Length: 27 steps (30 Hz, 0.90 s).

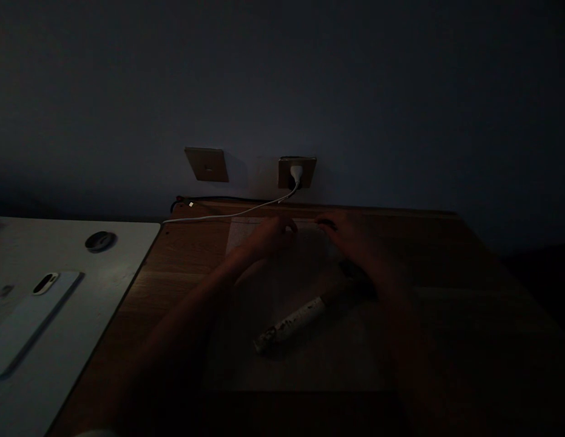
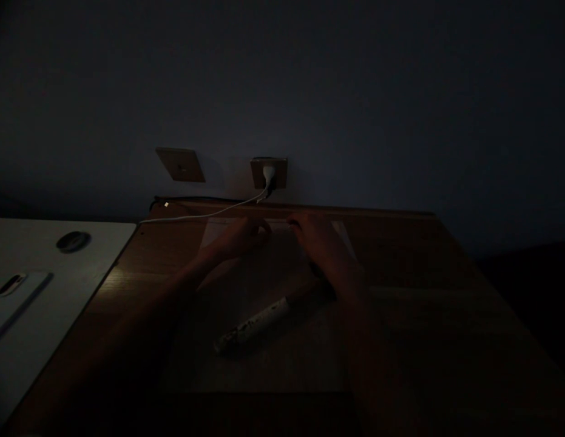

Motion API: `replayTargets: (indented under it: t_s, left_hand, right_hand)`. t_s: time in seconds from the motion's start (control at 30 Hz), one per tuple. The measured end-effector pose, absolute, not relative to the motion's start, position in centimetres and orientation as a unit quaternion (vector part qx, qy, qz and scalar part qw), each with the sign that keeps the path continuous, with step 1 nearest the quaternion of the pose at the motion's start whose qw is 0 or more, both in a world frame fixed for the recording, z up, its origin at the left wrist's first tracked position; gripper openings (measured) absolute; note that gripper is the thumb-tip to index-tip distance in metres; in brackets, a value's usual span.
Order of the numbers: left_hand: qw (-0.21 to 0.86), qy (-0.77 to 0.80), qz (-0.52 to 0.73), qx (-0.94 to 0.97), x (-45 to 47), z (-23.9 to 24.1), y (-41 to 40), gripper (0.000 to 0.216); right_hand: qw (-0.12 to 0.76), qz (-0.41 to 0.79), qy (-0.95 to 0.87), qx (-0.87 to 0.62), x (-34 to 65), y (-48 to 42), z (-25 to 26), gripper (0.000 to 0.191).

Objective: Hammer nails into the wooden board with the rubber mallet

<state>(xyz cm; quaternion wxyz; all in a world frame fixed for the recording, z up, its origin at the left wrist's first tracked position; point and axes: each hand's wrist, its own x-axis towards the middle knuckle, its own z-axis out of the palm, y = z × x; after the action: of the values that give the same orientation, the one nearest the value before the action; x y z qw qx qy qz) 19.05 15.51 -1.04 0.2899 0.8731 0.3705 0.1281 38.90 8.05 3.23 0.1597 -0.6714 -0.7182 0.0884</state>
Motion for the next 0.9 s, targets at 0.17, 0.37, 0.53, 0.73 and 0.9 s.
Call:
replayTargets:
  t_s: [0.17, 0.37, 0.53, 0.73, 0.9]
  left_hand:
    - [0.166, 0.375, 0.068, 0.909, 19.3, -0.9, 14.6, 0.028]
    - [0.389, 0.442, 0.205, 0.782, 20.5, 0.0, 14.2, 0.024]
    - [0.728, 0.415, 0.227, 0.497, 21.5, 0.5, 13.9, 0.036]
    - [0.861, 0.309, 0.236, 0.327, 22.3, -0.3, 12.9, 0.034]
    - [0.866, 0.311, 0.205, 0.333, 22.6, -0.2, 12.6, 0.034]
  right_hand:
    - [0.154, 0.093, -0.713, -0.677, 38.7, 8.1, 3.3, 0.028]
    - [0.194, 0.094, -0.716, -0.663, 39.1, 8.0, 3.1, 0.025]
    - [0.253, 0.135, -0.716, -0.636, 38.6, 7.4, 4.0, 0.024]
    - [0.244, 0.168, -0.760, -0.579, 36.8, 6.6, 5.4, 0.030]
    - [0.226, 0.172, -0.763, -0.581, 36.1, 6.3, 5.6, 0.028]
